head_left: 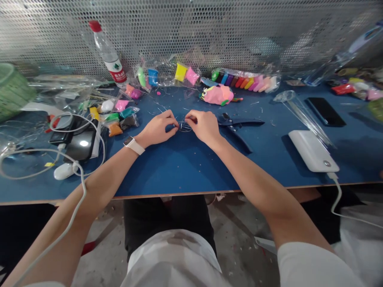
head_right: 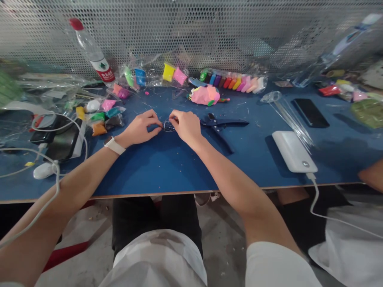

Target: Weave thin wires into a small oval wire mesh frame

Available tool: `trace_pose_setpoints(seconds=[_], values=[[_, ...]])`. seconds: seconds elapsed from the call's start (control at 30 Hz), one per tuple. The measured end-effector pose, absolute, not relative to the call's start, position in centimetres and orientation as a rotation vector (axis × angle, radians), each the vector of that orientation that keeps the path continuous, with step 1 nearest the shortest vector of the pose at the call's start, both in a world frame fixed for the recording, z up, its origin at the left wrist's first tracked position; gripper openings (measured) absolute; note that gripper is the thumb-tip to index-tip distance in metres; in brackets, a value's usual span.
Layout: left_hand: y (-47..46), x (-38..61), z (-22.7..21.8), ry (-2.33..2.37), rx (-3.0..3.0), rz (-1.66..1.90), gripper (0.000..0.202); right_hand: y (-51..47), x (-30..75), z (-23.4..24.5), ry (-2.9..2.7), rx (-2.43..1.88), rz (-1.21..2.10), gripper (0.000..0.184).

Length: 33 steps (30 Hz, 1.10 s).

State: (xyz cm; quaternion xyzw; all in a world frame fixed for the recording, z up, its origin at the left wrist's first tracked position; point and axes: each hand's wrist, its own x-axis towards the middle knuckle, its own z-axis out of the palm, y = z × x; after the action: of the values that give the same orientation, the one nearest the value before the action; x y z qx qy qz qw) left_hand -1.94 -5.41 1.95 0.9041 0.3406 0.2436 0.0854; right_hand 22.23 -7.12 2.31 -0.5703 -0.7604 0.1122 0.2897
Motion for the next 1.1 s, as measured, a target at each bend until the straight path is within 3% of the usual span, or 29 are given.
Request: trace_pose_setpoints(seconds=[0.4, 0.7, 0.87, 1.1], values=[[-4.4, -1.7, -0.2, 0.902, 2.680, 0.797, 0.004, -6.2, 22.5, 1.1, -1.927, -1.369, 0.460, 0.001], [-4.7, -1.3, -0.3, 0.735, 2.844, 1.115, 0.014, -5.0, 22.9, -0.3, -1.544, -1.213, 0.912, 0.063], [-5.5, -0.6, 0.0, 0.678, 3.023, 1.182, 0.017, -5.2, 22.9, -0.1, -1.485, -1.164, 1.005, 0.071], [-6.1, 0.4, 0.2, 0.707, 3.186, 1.239, 0.022, -5.5, 22.5, 0.4, -1.416, -1.203, 1.038, 0.068]])
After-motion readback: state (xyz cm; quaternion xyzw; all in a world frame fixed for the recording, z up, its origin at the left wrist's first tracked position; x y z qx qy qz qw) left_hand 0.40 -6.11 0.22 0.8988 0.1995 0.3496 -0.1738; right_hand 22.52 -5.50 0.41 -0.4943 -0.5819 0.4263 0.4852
